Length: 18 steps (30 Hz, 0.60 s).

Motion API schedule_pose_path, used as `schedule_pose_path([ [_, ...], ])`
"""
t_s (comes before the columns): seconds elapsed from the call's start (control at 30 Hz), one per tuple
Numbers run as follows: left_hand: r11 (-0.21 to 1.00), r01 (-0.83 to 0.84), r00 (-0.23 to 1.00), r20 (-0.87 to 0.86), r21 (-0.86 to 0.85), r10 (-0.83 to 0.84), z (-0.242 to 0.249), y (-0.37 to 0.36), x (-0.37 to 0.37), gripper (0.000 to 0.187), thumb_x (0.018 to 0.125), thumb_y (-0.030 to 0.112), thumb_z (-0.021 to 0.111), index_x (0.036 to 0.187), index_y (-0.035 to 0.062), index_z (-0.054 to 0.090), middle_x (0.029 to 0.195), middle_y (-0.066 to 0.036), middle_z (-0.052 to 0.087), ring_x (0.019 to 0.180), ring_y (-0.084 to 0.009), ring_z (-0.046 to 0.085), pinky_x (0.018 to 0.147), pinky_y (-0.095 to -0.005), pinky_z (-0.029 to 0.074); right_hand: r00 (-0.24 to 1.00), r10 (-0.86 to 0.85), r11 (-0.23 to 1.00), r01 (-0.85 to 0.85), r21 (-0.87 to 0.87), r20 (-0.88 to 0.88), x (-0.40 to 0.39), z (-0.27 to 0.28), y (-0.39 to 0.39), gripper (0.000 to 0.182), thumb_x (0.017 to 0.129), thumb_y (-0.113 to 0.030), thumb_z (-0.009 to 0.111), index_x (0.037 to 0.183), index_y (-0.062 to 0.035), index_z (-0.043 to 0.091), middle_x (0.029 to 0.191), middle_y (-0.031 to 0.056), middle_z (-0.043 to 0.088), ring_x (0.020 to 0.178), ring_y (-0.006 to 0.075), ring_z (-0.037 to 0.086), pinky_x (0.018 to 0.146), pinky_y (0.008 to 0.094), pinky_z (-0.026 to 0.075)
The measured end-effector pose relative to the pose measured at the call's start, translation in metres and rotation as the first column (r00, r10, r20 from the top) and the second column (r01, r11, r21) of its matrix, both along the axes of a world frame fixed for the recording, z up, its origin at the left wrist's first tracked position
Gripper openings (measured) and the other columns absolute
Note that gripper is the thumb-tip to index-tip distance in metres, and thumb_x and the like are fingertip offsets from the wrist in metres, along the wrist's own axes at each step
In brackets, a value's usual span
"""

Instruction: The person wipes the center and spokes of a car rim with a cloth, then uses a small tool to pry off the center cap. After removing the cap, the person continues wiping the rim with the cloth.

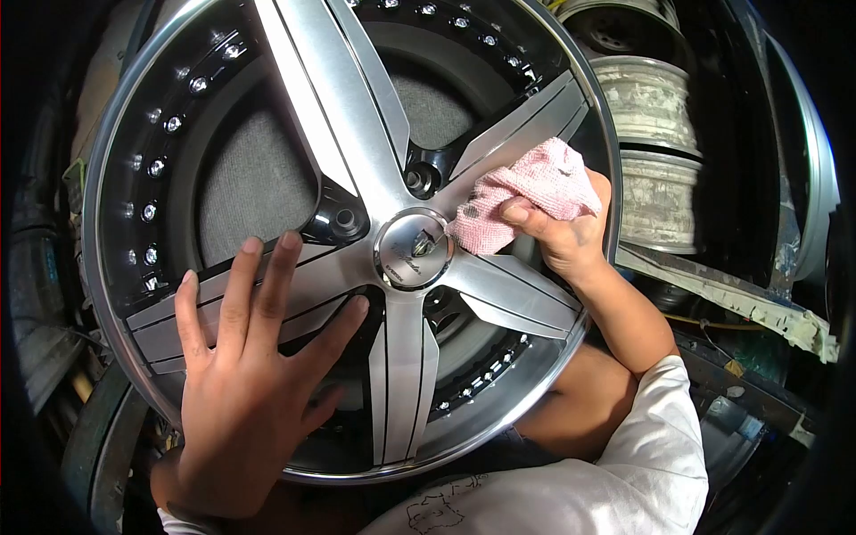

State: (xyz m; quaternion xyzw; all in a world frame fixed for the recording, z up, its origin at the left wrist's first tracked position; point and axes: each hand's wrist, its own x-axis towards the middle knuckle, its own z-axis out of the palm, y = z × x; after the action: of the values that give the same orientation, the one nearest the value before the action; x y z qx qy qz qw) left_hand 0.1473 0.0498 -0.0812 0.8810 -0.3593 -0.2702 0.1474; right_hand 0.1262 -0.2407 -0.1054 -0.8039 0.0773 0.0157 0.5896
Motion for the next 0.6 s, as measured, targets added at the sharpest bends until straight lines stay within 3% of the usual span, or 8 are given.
schedule_pose_path([
  [0.6, 1.0, 0.0, 1.0, -0.016, 0.011, 0.001, 0.0007, -0.0001, 0.0006, 0.072, 0.055, 0.02, 0.084, 0.121, 0.031, 0.057, 0.148, -0.015, 0.025, 0.138, -0.0371, 0.022, 0.105, -0.0646, 0.017, 1.0, -0.018, 1.0, 0.018, 0.008, -0.002, -0.0004, -0.0007, -0.0029, 0.028, 0.069, 0.0, 0.078, 0.093, 0.0044, 0.065, 0.083, 0.0088, 0.069, 0.074, 0.0121, 0.065, 0.069, 0.0245, 0.053],
])
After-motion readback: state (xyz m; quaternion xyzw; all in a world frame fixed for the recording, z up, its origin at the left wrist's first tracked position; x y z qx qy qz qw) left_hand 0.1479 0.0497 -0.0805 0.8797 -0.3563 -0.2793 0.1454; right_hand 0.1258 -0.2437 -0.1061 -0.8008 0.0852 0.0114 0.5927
